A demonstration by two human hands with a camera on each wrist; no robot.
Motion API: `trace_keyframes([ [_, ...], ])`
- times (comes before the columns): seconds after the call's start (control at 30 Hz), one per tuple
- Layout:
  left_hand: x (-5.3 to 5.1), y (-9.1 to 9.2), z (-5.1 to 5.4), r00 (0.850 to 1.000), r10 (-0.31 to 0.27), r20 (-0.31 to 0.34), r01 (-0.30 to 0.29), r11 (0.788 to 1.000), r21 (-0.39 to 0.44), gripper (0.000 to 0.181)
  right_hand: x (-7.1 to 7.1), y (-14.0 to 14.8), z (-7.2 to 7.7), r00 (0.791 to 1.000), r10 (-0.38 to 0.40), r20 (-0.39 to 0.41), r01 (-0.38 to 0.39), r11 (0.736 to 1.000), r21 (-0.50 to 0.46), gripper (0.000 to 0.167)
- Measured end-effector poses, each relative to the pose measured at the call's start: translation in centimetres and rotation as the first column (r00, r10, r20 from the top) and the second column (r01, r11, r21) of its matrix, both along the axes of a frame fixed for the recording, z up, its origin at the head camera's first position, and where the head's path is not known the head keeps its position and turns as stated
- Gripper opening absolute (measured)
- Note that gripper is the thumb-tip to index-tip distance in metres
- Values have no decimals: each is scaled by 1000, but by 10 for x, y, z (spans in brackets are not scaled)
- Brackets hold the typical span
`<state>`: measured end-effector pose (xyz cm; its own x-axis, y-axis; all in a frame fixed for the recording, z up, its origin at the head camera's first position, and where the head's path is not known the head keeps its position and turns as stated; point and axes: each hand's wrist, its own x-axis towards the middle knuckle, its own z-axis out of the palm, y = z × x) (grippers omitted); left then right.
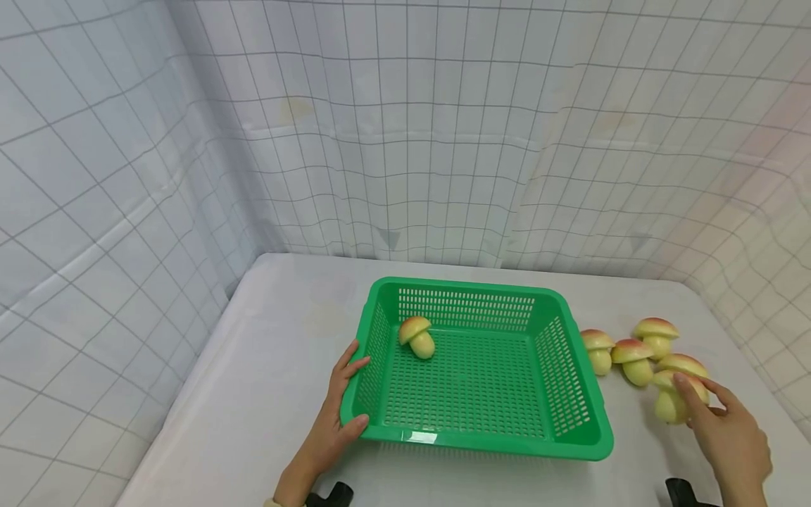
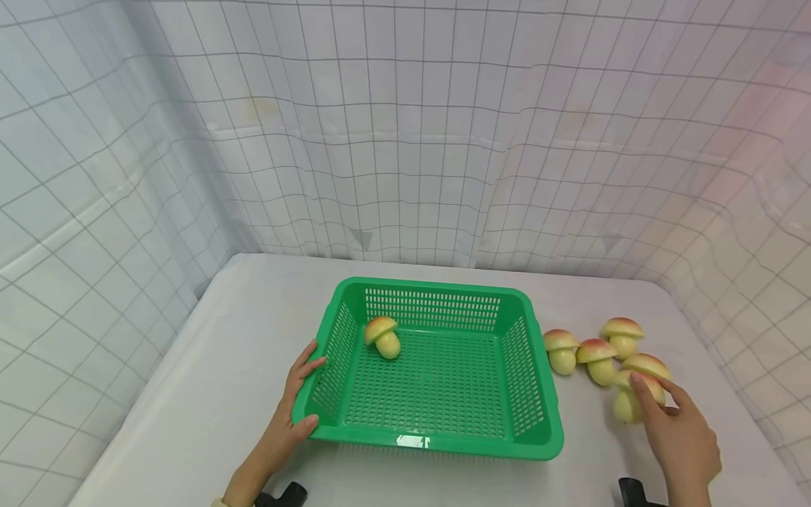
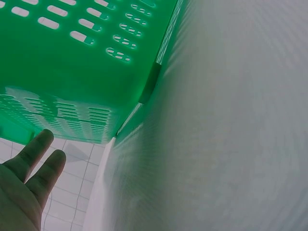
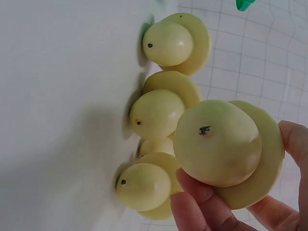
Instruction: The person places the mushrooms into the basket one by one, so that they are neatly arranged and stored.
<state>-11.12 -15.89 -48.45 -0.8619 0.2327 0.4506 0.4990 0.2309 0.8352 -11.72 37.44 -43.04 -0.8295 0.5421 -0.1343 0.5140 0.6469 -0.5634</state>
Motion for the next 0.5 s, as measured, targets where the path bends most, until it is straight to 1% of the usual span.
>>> trace_keyframes([
  [0.27, 0, 0, -1, 1000, -17, -2, 17, 1000, 16, 71, -4, -11, 17, 996, -12, -85, 14, 1000, 13, 84],
  [0.5, 0, 0, 0, 1000, -14, 1, 14, 1000, 15, 71, -7, -25, 30, 989, -4, -146, 7, 1000, 19, 78],
])
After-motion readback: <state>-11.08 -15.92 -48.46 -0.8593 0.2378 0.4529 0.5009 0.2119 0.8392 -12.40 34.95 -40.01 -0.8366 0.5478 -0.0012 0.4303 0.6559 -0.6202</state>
